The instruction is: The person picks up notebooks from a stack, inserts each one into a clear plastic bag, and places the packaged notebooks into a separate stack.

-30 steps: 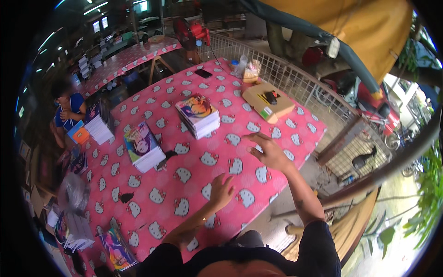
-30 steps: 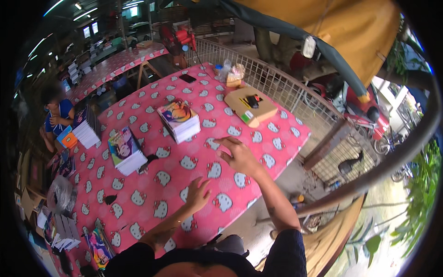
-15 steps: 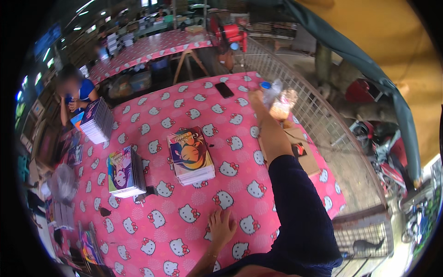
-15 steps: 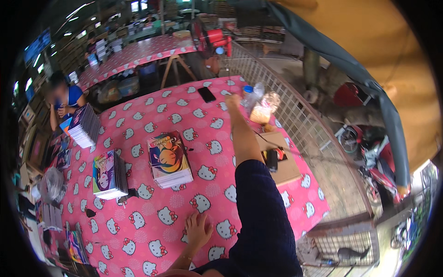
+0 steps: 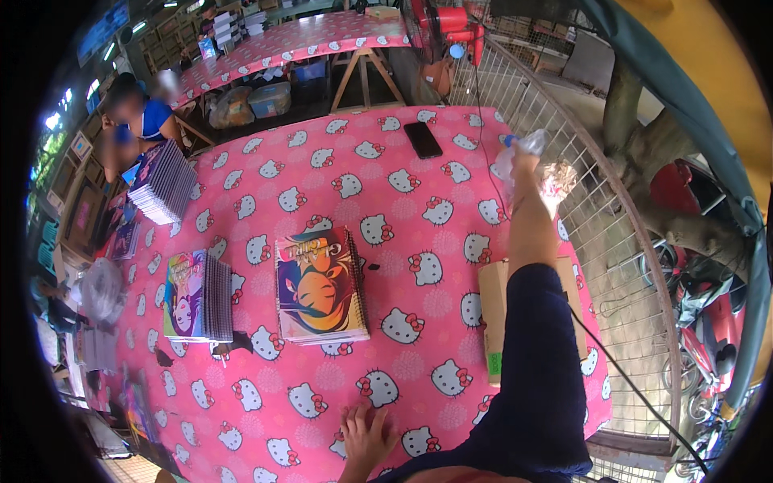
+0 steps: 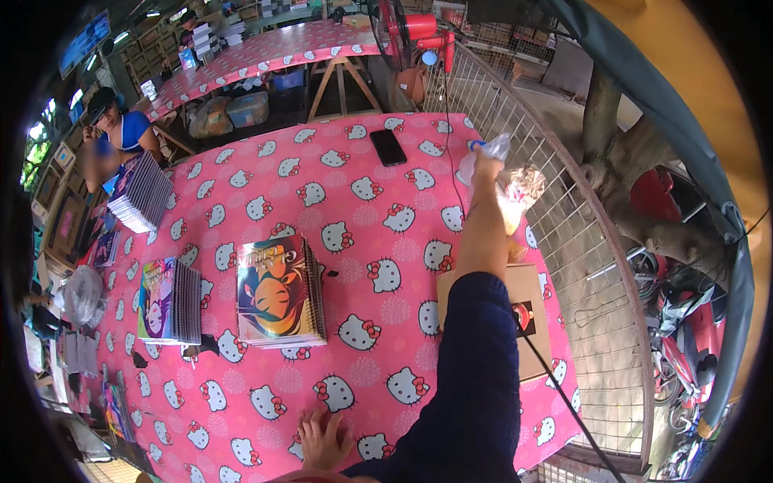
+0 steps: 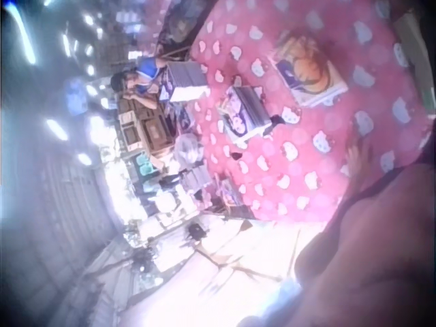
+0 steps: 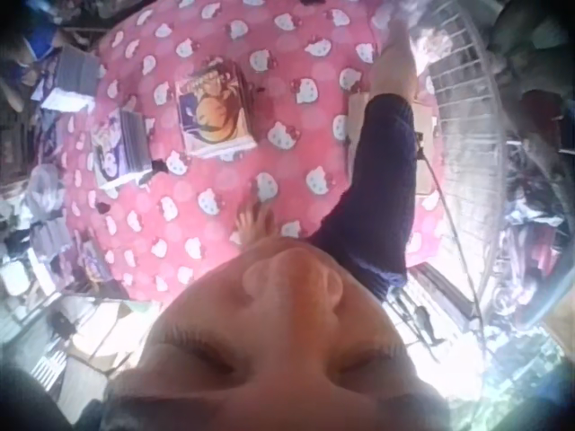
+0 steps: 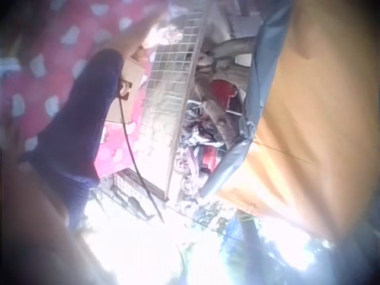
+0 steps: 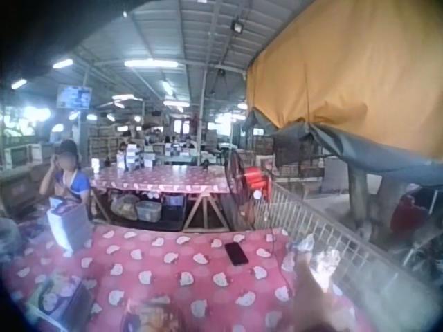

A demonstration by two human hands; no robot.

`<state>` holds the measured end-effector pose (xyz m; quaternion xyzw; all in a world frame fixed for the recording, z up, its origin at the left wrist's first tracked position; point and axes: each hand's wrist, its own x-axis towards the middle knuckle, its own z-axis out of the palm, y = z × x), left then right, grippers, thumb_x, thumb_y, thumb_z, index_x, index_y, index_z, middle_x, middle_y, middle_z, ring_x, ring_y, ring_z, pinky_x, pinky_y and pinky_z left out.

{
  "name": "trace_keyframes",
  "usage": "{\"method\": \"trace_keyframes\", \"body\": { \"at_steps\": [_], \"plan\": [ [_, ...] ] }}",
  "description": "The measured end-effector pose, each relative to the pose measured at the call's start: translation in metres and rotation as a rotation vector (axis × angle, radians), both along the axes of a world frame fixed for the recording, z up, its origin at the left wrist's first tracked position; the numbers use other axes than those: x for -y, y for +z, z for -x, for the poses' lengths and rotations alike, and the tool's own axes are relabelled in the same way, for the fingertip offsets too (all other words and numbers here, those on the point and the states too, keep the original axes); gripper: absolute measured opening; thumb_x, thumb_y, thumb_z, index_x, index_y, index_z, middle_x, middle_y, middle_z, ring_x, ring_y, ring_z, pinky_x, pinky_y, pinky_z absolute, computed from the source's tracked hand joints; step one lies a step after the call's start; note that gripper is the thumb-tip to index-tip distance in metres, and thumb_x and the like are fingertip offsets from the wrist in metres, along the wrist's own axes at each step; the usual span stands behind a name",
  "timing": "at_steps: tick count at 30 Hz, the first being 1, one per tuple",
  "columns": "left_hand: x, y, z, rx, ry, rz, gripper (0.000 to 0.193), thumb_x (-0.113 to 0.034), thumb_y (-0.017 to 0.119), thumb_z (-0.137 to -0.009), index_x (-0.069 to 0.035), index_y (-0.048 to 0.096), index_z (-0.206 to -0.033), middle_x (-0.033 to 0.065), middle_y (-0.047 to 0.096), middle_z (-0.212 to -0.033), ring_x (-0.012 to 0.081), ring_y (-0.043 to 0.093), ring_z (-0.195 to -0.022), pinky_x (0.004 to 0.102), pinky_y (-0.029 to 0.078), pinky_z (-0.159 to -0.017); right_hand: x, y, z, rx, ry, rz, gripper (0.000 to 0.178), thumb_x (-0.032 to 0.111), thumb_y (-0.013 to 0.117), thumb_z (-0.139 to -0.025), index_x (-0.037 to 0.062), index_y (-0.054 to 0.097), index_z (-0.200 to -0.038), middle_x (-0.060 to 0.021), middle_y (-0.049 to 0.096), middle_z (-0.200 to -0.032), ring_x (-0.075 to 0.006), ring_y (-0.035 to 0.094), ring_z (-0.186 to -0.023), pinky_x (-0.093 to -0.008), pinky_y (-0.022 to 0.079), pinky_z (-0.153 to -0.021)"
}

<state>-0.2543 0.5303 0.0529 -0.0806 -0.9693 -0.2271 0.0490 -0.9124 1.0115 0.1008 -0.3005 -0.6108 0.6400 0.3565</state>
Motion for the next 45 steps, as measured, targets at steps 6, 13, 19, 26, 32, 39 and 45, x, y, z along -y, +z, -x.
{"method": "trace_keyframes", "body": {
  "at_steps": [6,13,19,26,32,39,45],
  "plan": [
    [0.006,0.01,-0.012,0.004,0.033,0.005,0.046,-0.037,0.07,-0.08,-0.013,0.064,-0.119,0.0171,0.048,-0.127,0.0378,0.045,-0.122,0.0633,0.029,-0.11,0.088,0.166,-0.034,-0.305,0.186,0.205,0.008,0.008,0.073,-0.083,0.0109,0.068,-0.088,-0.002,0.059,-0.072,-0.014,0.053,-0.057,-0.0283,0.044,-0.046],
    [0.007,0.012,-0.008,-0.103,-0.029,-0.084,0.048,-0.034,0.069,-0.082,-0.013,0.06,-0.125,0.0181,0.046,-0.129,0.0387,0.043,-0.123,0.0621,0.029,-0.107,0.141,0.397,-0.122,-0.345,0.701,-0.075,0.016,0.011,0.07,-0.089,0.0063,0.071,-0.105,-0.0028,0.065,-0.083,-0.016,0.059,-0.069,-0.0306,0.05,-0.06],
    [0.032,0.001,-0.012,-0.195,0.011,-0.433,0.045,-0.023,0.068,-0.085,-0.01,0.057,-0.127,0.0206,0.049,-0.128,0.0398,0.047,-0.119,0.0547,0.039,-0.101,0.278,0.506,-0.245,-0.436,1.089,-0.43,0.019,0.015,0.068,-0.093,0.0033,0.07,-0.108,-0.0048,0.069,-0.095,-0.014,0.064,-0.081,-0.0304,0.053,-0.076],
    [0.156,0.189,0.003,-0.742,0.127,-0.654,0.053,-0.022,0.069,-0.091,0.0,0.05,-0.136,0.0239,0.052,-0.129,0.0412,0.049,-0.121,0.0455,0.04,-0.103,0.427,0.507,-0.415,-0.307,1.327,-0.517,0.014,0.018,0.065,-0.095,0.0071,0.066,-0.104,-0.0012,0.067,-0.09,-0.0109,0.063,-0.078,-0.028,0.054,-0.07],
    [0.264,0.227,-0.035,-0.237,-0.11,-0.944,0.04,-0.031,0.064,-0.097,0.002,0.06,-0.119,0.0108,0.065,-0.101,0.0178,0.064,-0.091,0.0324,0.05,-0.08,0.581,0.41,-0.553,-0.216,1.594,-0.499,0.016,0.018,0.069,-0.092,0.0052,0.07,-0.102,-0.0015,0.07,-0.092,-0.0107,0.067,-0.081,-0.0275,0.054,-0.075],
    [0.384,0.215,-0.127,0.117,-0.075,-1.284,0.032,-0.031,0.061,-0.1,0.0,0.064,-0.098,-0.0004,0.06,-0.073,0.0072,0.061,-0.071,0.0258,0.048,-0.063,0.705,0.363,-0.58,-0.128,1.489,-0.797,0.023,0.024,0.076,-0.086,0.0044,0.069,-0.096,-0.0005,0.068,-0.084,-0.0115,0.064,-0.077,-0.0283,0.05,-0.072],
    [0.508,0.207,-0.176,-0.188,0.495,-0.94,0.033,-0.028,0.06,-0.099,0.003,0.064,-0.087,0.004,0.06,-0.066,0.0096,0.058,-0.063,0.0294,0.046,-0.056,0.846,0.272,-0.694,-1.034,0.666,-1.481,0.029,0.018,0.07,-0.08,0.0063,0.069,-0.107,-0.0142,0.058,-0.125,-0.0364,0.054,-0.118,-0.0518,0.043,-0.097]
  ]
}}
